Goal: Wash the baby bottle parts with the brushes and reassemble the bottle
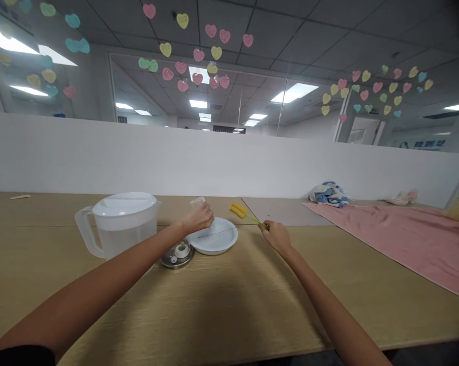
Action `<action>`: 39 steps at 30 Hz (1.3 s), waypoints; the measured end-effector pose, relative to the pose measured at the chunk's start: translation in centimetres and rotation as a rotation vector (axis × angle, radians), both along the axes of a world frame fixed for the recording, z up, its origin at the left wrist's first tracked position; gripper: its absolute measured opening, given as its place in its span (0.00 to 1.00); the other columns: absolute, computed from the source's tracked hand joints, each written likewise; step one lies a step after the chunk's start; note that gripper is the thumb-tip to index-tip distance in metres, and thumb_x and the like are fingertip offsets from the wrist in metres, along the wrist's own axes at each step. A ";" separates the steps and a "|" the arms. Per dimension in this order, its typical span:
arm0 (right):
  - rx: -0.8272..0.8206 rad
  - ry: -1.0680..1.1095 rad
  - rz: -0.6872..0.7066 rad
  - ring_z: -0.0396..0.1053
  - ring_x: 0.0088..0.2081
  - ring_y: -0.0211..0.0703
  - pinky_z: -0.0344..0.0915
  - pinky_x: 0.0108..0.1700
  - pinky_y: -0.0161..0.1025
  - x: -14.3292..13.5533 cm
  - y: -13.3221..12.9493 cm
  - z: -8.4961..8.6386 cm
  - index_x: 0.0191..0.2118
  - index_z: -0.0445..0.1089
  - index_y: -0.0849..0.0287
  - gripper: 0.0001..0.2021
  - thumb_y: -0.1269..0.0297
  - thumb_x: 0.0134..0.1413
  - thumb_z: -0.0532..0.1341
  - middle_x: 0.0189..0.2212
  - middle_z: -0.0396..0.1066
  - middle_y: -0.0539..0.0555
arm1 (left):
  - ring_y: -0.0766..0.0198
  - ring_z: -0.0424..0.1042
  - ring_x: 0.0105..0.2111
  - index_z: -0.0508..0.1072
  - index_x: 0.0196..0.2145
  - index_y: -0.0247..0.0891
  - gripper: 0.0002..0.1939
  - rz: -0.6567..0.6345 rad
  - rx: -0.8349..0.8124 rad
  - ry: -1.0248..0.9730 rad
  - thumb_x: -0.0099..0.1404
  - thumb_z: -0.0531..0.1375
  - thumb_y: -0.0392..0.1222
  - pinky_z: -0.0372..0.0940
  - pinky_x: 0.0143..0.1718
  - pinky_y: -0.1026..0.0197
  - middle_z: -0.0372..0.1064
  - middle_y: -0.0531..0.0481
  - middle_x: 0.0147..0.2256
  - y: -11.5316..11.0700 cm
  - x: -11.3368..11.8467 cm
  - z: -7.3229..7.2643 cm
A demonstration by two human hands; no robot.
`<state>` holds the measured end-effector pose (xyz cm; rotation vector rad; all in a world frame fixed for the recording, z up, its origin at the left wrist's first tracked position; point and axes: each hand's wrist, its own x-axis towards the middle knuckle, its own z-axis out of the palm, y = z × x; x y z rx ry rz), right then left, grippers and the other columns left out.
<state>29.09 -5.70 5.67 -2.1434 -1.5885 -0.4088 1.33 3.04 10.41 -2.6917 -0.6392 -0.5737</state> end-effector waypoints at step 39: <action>-0.378 0.118 0.088 0.71 0.41 0.49 0.63 0.34 0.35 -7.9 7.9 2.3 0.38 0.71 0.66 0.13 0.71 0.41 0.63 0.39 0.72 0.64 | 0.48 0.71 0.40 0.73 0.35 0.29 0.31 0.692 -0.399 -0.399 0.67 0.37 0.53 0.62 0.41 0.52 0.71 0.31 0.38 -2.5 -5.1 -11.7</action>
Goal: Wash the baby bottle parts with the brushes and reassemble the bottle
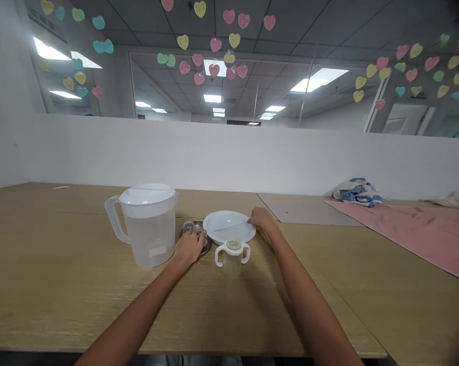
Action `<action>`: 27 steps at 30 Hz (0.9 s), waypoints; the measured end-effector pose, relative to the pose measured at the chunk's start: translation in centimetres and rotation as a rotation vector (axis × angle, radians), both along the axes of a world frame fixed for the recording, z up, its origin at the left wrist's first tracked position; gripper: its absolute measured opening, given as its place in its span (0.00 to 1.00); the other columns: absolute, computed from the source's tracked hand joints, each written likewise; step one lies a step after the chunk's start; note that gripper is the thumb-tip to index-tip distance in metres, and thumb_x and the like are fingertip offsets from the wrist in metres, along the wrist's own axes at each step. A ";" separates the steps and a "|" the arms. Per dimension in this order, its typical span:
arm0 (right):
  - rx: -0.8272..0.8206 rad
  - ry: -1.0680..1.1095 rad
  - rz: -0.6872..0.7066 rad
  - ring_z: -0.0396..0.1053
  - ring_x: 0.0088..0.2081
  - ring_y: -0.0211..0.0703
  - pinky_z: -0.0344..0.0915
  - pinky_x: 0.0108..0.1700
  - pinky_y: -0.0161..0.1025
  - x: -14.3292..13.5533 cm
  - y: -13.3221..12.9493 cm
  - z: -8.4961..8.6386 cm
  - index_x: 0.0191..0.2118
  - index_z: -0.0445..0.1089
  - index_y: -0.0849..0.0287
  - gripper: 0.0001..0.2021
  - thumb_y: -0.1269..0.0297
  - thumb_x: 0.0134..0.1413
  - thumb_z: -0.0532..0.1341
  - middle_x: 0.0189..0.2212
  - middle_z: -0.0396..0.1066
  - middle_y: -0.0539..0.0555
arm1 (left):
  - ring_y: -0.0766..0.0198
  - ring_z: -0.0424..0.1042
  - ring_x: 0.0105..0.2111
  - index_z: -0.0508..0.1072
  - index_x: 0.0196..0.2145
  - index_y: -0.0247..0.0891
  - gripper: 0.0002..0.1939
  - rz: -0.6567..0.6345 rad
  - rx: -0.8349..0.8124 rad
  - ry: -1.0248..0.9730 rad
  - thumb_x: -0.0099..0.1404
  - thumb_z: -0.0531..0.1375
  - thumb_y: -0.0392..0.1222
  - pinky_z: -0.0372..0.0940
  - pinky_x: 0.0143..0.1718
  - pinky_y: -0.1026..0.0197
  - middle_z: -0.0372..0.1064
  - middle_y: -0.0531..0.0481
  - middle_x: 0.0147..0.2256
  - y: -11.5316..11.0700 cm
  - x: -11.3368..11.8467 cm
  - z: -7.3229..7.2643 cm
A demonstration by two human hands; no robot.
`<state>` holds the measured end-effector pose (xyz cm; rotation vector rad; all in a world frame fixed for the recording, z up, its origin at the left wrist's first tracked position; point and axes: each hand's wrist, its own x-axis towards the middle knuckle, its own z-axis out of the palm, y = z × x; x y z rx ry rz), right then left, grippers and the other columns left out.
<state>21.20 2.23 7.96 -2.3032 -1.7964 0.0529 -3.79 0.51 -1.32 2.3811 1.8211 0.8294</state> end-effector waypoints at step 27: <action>0.341 0.496 0.456 0.62 0.18 0.31 0.57 0.24 0.29 -4.9 -0.8 2.1 0.25 0.70 0.65 0.16 0.59 0.54 0.54 0.18 0.69 0.52 | 0.59 0.63 0.52 0.67 0.49 0.35 0.19 -0.319 0.384 -0.403 0.66 0.45 0.42 0.58 0.55 0.55 0.64 0.43 0.51 -1.3 2.8 3.2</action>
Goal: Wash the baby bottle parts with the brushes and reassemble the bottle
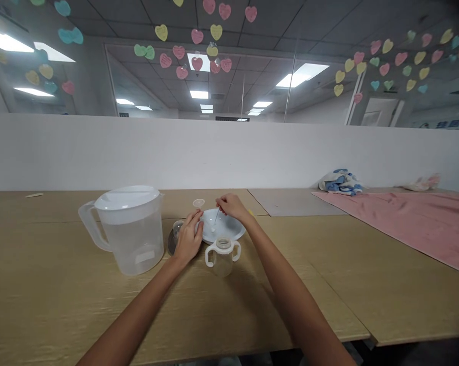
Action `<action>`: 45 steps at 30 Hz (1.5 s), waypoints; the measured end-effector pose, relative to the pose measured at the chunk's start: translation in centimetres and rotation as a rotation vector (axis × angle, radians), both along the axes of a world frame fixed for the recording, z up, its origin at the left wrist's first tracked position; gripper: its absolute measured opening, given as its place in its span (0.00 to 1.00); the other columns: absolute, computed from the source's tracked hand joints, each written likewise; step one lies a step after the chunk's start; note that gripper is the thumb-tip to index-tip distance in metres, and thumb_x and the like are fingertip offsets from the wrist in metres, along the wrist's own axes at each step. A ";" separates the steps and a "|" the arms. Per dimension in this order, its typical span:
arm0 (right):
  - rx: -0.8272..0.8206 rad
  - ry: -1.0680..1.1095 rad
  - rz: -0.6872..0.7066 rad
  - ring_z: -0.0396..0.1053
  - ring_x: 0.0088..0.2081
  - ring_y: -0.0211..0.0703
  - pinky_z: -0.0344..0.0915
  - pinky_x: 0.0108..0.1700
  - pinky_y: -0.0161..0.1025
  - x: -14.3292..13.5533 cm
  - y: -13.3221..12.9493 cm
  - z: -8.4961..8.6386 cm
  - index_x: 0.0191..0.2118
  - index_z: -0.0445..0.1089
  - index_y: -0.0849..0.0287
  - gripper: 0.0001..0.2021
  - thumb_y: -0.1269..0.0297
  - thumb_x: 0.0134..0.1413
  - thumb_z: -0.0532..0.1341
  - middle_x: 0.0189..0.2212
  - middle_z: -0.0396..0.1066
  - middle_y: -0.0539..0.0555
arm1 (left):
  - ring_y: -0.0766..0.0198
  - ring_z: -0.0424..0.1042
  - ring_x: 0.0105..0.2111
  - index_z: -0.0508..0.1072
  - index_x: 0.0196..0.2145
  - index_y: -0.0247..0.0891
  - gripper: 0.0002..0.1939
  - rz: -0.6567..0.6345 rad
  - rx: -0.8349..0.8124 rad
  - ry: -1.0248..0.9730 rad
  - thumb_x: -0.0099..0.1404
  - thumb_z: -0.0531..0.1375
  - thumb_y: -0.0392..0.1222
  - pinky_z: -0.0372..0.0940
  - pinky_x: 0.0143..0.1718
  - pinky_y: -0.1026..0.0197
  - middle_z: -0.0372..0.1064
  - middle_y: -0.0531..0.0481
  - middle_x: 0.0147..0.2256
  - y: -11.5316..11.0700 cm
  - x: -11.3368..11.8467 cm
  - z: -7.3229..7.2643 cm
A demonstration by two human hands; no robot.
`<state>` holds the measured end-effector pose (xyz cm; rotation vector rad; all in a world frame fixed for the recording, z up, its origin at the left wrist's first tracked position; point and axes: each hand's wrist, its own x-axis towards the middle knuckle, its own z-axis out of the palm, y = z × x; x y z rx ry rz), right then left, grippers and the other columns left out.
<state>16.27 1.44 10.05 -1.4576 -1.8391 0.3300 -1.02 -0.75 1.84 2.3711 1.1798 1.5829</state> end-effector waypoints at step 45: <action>0.752 -0.051 0.139 0.42 0.17 0.30 0.43 0.22 0.34 -5.6 -7.6 3.7 0.14 0.45 0.58 0.27 0.51 0.62 0.41 0.13 0.44 0.45 | 0.60 0.70 0.34 0.74 0.35 0.36 0.14 -0.120 -0.198 -0.348 0.59 0.54 0.48 0.65 0.38 0.58 0.74 0.46 0.35 -0.2 2.1 -3.5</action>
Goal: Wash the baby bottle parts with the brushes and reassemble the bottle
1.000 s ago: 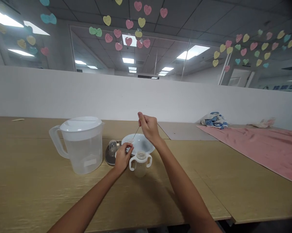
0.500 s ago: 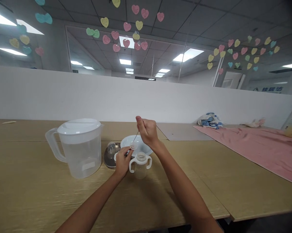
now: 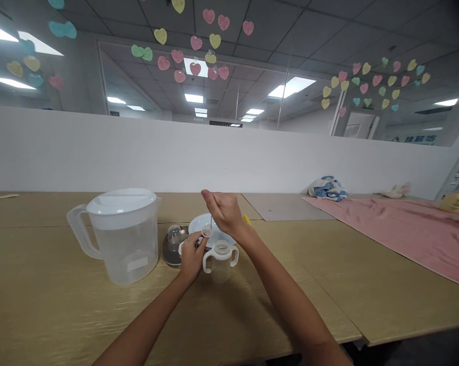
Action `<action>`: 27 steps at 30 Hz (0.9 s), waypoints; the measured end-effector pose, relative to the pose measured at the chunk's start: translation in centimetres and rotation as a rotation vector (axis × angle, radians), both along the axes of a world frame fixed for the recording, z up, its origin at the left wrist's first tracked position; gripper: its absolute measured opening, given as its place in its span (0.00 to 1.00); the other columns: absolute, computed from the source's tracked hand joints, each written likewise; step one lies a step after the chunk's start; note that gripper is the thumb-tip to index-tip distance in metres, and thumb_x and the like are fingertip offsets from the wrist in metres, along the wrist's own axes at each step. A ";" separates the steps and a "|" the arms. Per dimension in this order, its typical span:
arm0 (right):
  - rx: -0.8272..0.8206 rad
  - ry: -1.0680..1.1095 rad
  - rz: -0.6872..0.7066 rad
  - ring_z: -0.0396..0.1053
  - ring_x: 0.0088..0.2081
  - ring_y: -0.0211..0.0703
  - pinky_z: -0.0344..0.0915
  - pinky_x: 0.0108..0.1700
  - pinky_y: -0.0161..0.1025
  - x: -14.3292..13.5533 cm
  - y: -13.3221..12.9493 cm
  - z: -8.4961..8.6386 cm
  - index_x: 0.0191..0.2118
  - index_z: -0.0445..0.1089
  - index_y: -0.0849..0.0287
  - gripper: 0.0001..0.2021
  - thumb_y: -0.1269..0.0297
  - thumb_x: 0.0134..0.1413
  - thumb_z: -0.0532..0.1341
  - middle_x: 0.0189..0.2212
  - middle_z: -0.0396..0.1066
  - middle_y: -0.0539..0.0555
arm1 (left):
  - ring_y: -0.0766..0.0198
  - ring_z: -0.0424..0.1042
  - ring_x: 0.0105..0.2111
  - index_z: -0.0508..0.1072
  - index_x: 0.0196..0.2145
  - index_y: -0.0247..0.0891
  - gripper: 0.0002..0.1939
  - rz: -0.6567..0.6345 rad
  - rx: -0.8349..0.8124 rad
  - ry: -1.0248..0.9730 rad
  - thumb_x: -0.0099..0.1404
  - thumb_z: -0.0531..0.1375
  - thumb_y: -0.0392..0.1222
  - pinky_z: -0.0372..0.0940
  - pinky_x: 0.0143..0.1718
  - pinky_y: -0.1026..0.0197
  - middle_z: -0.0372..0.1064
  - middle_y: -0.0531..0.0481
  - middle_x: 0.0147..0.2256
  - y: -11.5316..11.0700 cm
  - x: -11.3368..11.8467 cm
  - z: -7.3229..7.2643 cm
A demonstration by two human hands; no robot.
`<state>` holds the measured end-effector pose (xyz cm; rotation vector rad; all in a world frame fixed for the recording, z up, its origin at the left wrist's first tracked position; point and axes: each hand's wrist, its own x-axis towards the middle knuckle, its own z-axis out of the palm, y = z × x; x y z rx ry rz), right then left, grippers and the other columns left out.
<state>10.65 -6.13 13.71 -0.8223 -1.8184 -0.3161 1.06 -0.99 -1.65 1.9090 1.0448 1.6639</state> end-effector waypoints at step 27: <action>0.073 -0.304 -0.072 0.50 0.18 0.32 0.46 0.24 0.33 -0.3 4.9 -5.7 0.16 0.57 0.60 0.27 0.61 0.65 0.38 0.13 0.54 0.48 | 0.56 0.69 0.34 0.75 0.28 0.34 0.14 -0.084 -0.108 -0.114 0.54 0.55 0.46 0.62 0.39 0.56 0.74 0.45 0.32 0.9 -0.1 0.8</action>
